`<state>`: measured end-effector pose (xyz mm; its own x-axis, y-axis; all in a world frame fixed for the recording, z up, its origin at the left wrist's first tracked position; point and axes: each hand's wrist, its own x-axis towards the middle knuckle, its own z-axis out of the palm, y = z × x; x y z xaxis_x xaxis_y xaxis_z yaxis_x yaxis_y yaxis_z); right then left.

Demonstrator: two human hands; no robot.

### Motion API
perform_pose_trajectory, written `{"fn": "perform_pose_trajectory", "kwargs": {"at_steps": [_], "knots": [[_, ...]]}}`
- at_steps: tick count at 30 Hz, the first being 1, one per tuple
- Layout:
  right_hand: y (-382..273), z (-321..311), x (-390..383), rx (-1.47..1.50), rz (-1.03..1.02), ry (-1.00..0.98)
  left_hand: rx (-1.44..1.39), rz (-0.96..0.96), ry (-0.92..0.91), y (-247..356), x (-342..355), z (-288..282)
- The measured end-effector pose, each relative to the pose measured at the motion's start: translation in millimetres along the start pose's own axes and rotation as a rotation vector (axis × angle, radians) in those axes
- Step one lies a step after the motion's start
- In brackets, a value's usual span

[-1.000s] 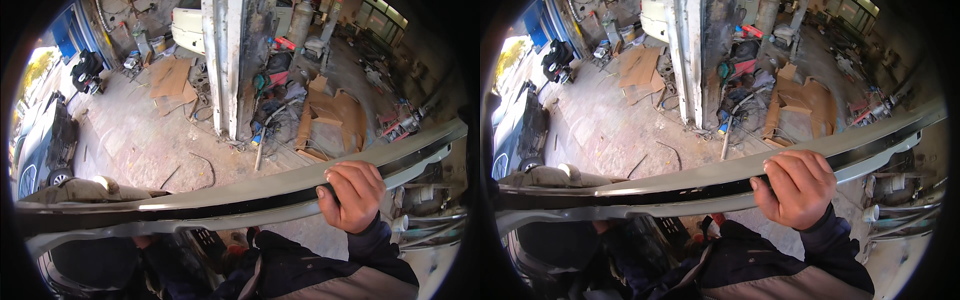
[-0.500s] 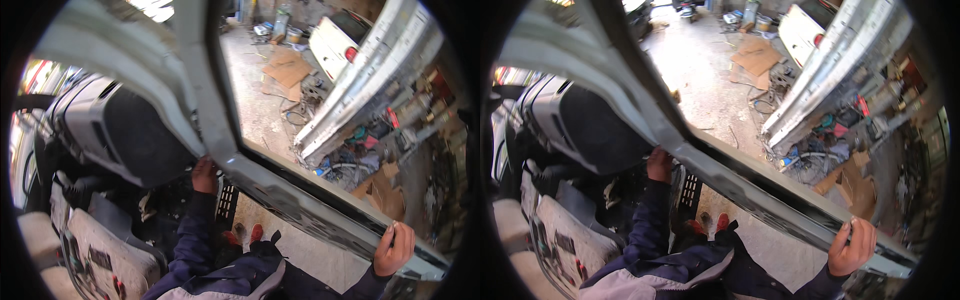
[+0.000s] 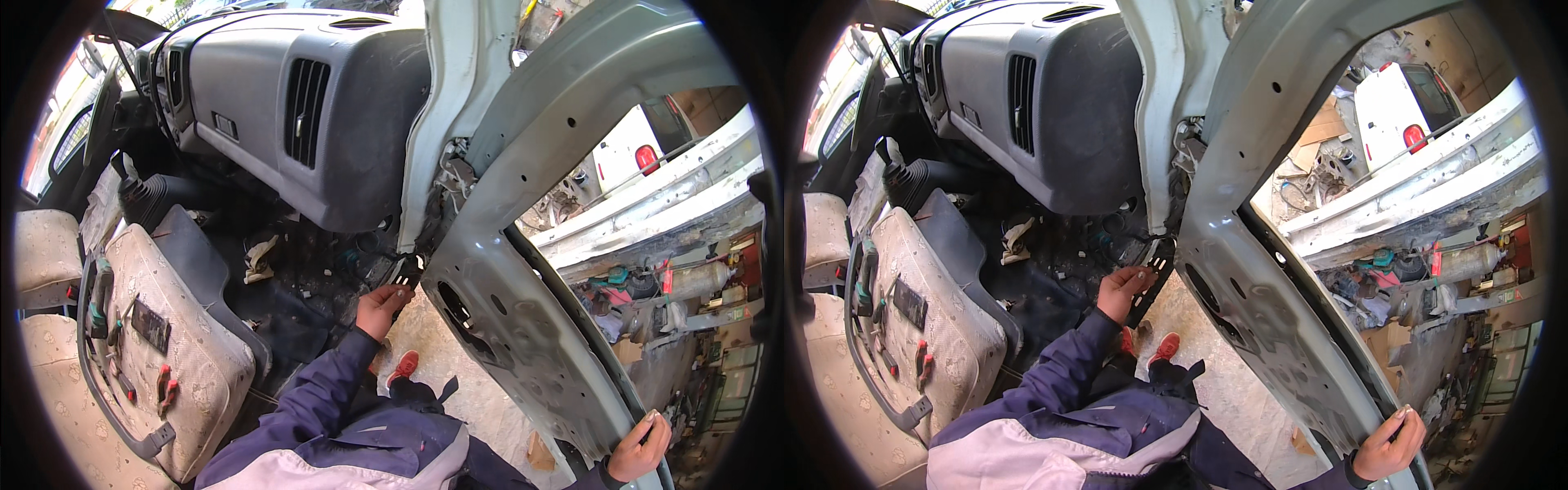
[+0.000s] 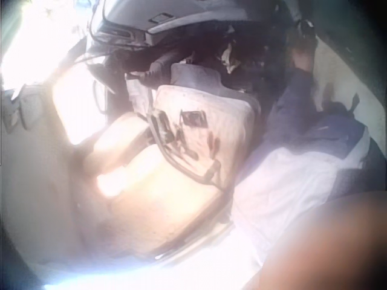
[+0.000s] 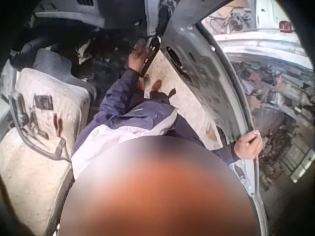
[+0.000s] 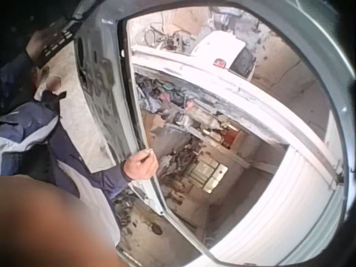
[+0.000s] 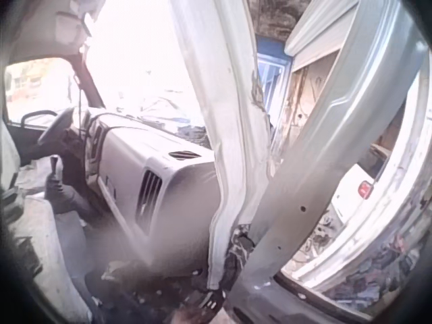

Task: The person walks through a cluttered auto repair shop, picks up a small metal part from a tool cart, then rummages through a pile of tools on a shelf. They squat to retrieve a small item from a low drawer, then approach a light-colored van, open the passenger door, and detach the door from its hinges by hand, carrying it away.

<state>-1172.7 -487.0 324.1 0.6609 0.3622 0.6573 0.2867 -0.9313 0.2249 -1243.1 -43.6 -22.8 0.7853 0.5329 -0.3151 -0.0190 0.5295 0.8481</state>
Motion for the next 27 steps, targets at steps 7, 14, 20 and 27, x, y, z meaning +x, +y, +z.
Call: {"fn": "perform_pose_trajectory", "kwargs": {"at_steps": [7,14,20,27], "knots": [[-7.4,-6.9,0.5,0.027,-0.045,0.036,0.111,0.002,-0.066,-14.1,-22.9,-9.4],[-29.3,-11.8,16.1,-0.009,-0.142,0.237,0.388,0.178,0.085,47.6,-104.2,-21.3],[-30.6,-3.2,12.9,-0.023,-0.089,0.185,1.350,0.714,0.545,157.2,-211.7,-91.8],[-23.3,4.6,12.5,-0.147,-0.063,0.114,1.557,0.877,0.700,208.2,-237.3,-181.7]]}}
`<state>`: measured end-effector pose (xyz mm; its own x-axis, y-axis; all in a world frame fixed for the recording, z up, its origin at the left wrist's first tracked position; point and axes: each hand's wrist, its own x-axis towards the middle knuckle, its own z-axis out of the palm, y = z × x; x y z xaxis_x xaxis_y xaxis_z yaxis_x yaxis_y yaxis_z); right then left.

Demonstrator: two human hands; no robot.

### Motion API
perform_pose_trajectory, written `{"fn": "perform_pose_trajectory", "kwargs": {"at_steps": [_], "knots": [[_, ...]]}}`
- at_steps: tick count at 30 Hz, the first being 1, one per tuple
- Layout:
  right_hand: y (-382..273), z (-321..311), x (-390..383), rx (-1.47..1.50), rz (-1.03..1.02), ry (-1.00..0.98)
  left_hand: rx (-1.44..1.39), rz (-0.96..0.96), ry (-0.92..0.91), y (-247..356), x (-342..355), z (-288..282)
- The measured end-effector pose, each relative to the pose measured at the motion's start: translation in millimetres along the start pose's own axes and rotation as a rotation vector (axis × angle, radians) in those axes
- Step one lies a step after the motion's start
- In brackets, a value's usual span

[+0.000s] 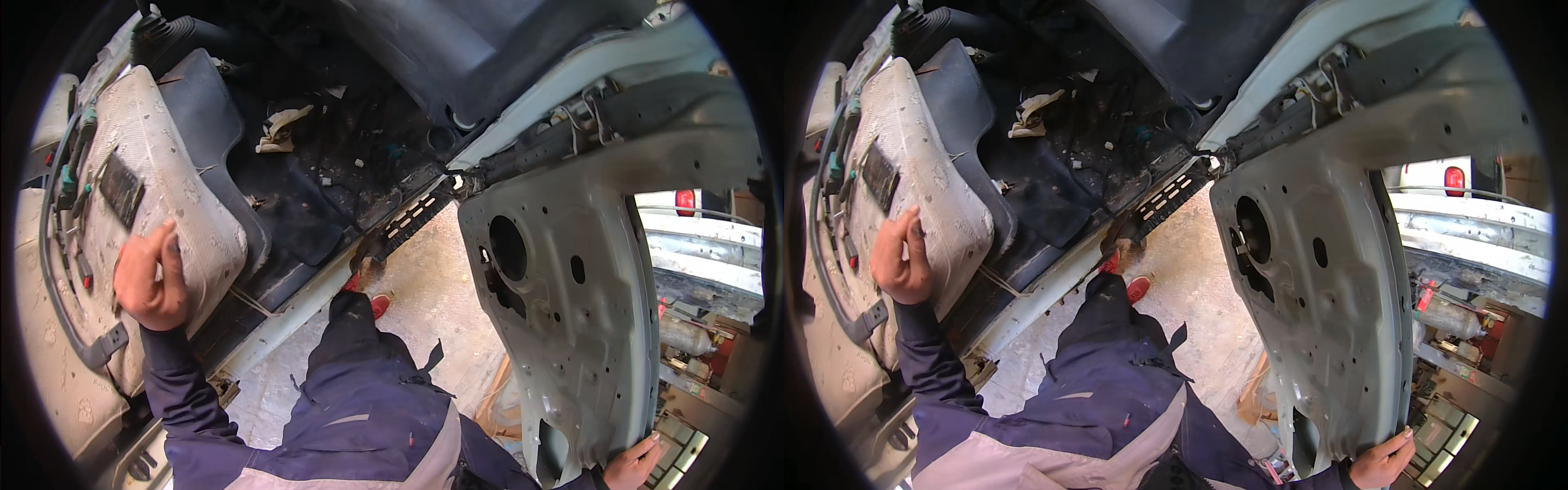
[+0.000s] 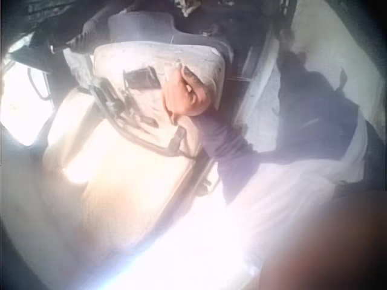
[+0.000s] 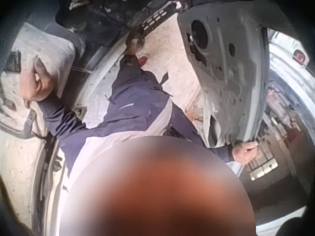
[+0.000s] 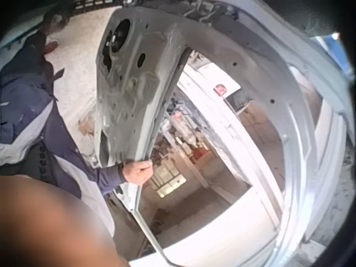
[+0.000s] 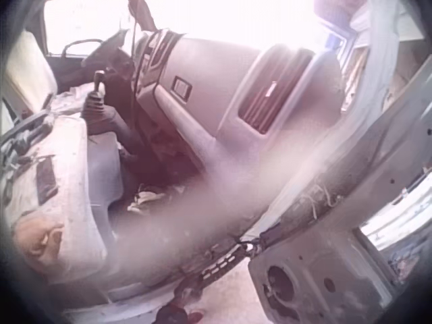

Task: The person walks through a cluttered auto repair shop, picks up a small metal part from a tool cart, then rummages through a pile of tools on a shelf. They squat to retrieve a small item from a low drawer, then approach a light-colored van, open the passenger door, and detach the door from its hinges by hand, carrying it away.

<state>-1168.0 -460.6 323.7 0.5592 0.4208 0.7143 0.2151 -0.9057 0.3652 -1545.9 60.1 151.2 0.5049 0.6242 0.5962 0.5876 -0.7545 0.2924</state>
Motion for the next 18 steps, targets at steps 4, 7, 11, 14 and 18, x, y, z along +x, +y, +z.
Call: {"fn": "perform_pose_trajectory", "kwargs": {"at_steps": [4,7,11,14,18], "knots": [[10.7,5.4,-0.8,-0.031,-0.031,0.018,0.015,0.214,-0.139,-17.3,-4.2,13.5],[30.0,5.7,-5.1,-0.044,-0.043,-0.020,0.013,0.189,-0.194,-20.0,-8.4,10.8],[56.1,9.1,-16.9,-0.097,0.008,-0.056,-0.020,0.113,-0.246,-25.8,-8.7,11.2],[70.2,10.8,-18.9,-0.050,0.049,-0.087,-0.032,0.104,-0.225,-26.7,-12.2,12.2],[72.6,12.0,-17.3,-0.030,0.028,-0.092,-0.077,0.083,-0.234,-30.7,-17.2,12.8]]}}
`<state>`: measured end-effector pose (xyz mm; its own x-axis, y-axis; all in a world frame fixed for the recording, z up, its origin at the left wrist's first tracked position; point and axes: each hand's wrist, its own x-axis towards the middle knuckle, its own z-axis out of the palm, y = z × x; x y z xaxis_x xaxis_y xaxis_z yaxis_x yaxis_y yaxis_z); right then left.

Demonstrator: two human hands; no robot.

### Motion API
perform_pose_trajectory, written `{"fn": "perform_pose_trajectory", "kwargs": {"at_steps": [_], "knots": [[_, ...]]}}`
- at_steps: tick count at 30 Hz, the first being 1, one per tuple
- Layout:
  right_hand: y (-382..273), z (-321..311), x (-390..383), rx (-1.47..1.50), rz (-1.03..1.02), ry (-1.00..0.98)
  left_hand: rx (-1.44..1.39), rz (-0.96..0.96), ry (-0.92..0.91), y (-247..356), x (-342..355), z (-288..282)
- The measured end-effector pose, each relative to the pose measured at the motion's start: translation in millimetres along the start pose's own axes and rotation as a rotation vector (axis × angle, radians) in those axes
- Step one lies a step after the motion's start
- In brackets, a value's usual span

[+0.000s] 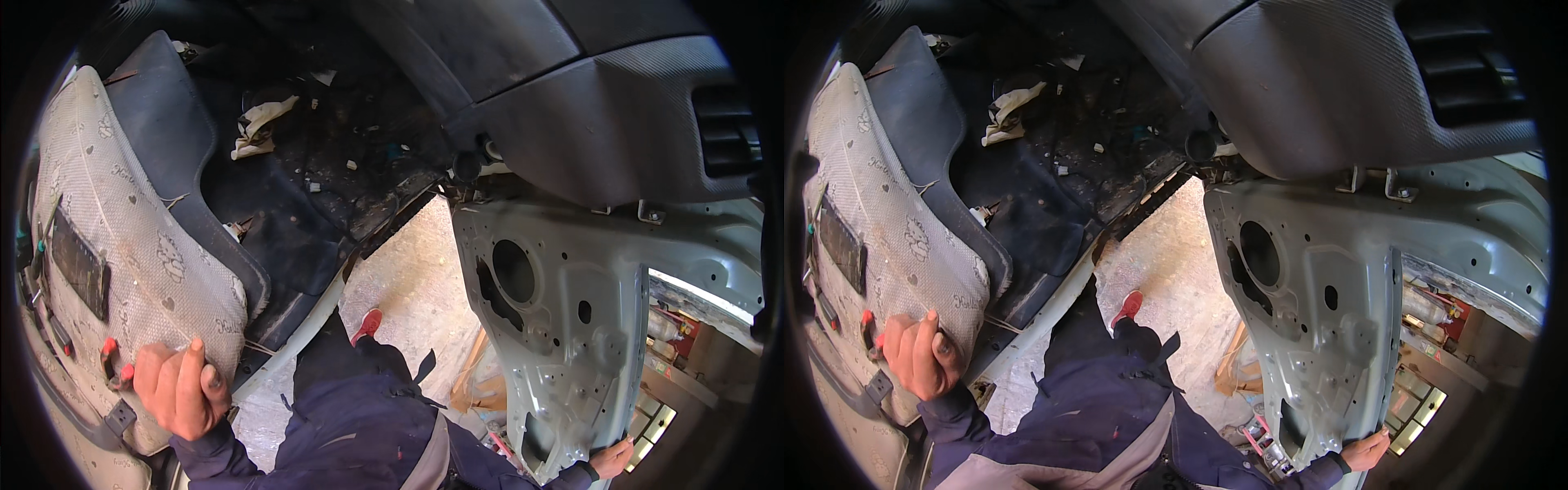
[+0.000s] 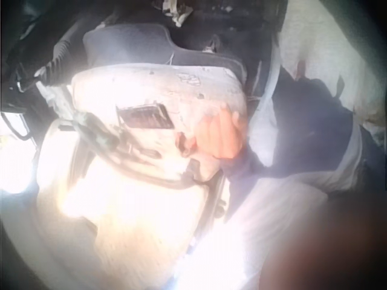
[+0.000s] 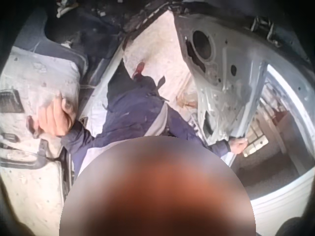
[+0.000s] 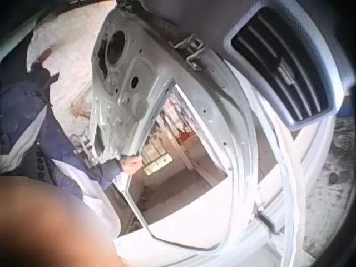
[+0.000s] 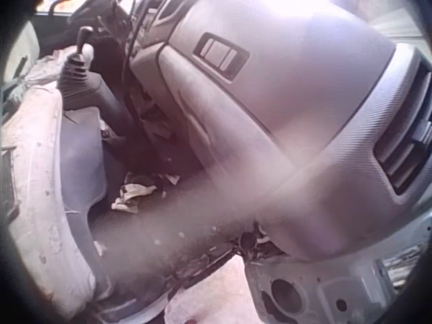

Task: The person walks through a cluttered auto repair shop, picks up a small metal part from a tool cart, then rummages through a pile of tools on a shelf. They squat to retrieve a small item from a low drawer, then approach a light-colored van, open the passenger door, and detach the door from its hinges by hand, carrying it away.

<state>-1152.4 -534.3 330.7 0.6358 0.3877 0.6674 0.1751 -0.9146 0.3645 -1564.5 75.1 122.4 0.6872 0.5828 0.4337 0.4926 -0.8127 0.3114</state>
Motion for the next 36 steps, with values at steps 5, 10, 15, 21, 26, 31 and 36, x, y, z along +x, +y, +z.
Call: {"fn": "perform_pose_trajectory", "kwargs": {"at_steps": [5,10,15,21,26,31,36], "knots": [[-7.8,-2.4,0.8,-0.145,0.075,-0.019,-0.038,-0.047,-0.014,-1.9,-4.5,-0.4],[-6.0,-3.8,3.2,-0.147,0.107,-0.051,-0.066,-0.081,-0.037,-1.5,-6.4,-2.9],[3.2,-0.5,4.2,-0.089,0.086,-0.067,-0.072,-0.090,-0.058,-1.7,-7.9,-5.4],[10.8,0.0,6.1,-0.132,0.122,-0.088,-0.090,-0.064,-0.013,-7.4,-12.9,-0.7],[27.5,1.0,11.9,-0.155,0.185,-0.170,-0.127,0.010,0.106,-17.5,-23.3,8.0],[45.2,1.6,13.8,-0.160,0.204,-0.200,-0.139,0.100,0.261,-32.7,-25.6,20.8],[42.1,3.0,13.2,-0.124,0.231,-0.144,-0.172,0.159,0.463,-38.6,-18.6,36.8]]}}
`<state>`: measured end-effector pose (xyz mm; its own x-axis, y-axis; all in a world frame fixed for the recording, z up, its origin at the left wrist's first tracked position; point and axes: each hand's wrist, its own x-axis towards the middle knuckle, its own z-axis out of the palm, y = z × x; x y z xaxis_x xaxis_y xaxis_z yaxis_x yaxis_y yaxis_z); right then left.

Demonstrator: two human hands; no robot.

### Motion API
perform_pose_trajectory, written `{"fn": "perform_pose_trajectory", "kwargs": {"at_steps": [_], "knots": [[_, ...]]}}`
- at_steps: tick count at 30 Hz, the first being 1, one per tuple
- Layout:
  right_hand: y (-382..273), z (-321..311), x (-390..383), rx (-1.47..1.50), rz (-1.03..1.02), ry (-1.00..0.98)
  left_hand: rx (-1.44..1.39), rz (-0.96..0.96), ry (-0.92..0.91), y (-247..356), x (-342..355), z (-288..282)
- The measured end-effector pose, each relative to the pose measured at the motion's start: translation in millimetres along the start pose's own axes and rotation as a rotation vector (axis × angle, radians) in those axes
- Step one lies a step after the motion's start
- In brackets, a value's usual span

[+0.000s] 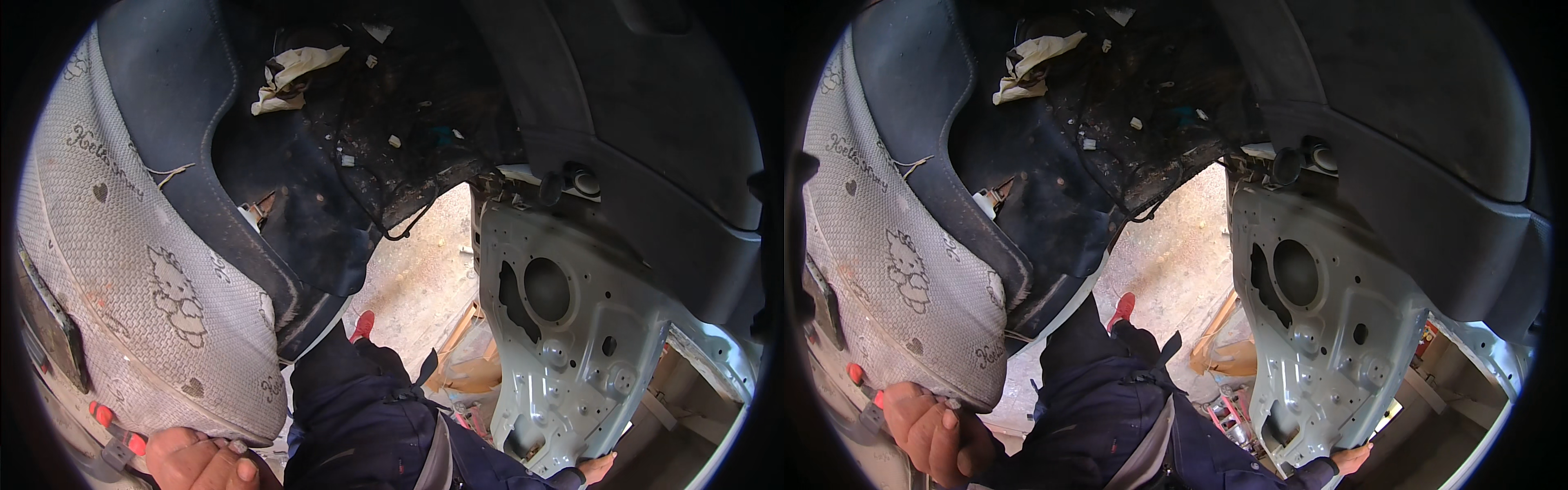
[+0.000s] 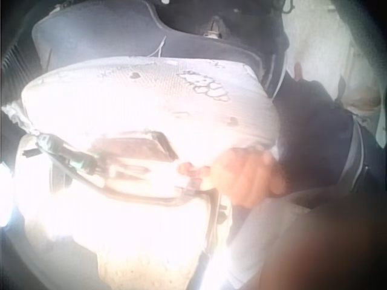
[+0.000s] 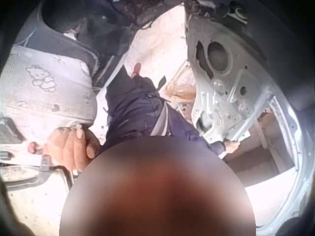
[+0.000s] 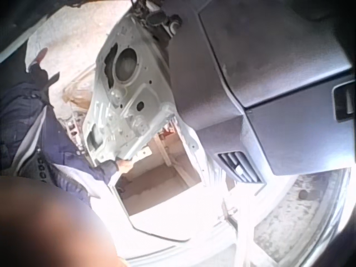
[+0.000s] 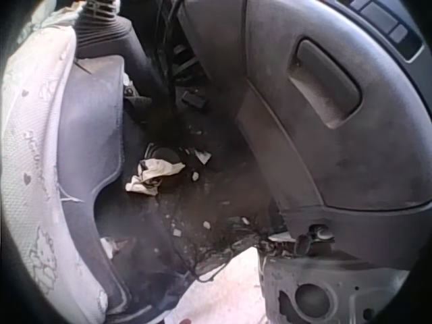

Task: The person walks through a cluttered auto repair shop, picks up a small metal part from a tool cart, then rummages through a pile of tools on a shelf. They squat to retrieve a small item from a low drawer, then approach a light-colored van, open the passenger door, and detach the door from its hinges by hand, carrying it away.

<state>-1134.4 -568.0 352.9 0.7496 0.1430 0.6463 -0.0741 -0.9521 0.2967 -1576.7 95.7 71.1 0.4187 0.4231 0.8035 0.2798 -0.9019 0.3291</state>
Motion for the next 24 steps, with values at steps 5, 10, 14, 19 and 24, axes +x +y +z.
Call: {"fn": "perform_pose_trajectory", "kwargs": {"at_steps": [5,10,14,19,24], "knots": [[-9.9,-0.5,-3.7,0.015,0.003,0.008,-0.025,-0.001,-0.048,1.9,-1.0,-6.7],[-26.9,-4.6,-11.5,0.020,0.039,0.029,0.039,-0.141,-0.252,18.3,0.0,-29.3],[-40.5,-3.0,-16.8,0.009,0.023,0.086,0.042,-0.102,-0.206,16.4,-3.5,-24.5],[-34.7,0.4,-17.0,-0.025,0.041,0.069,0.062,-0.213,-0.304,25.7,12.8,-24.9],[-19.1,2.2,-16.0,0.031,-0.047,0.053,0.110,-0.273,-0.368,33.3,25.1,-24.6]]}}
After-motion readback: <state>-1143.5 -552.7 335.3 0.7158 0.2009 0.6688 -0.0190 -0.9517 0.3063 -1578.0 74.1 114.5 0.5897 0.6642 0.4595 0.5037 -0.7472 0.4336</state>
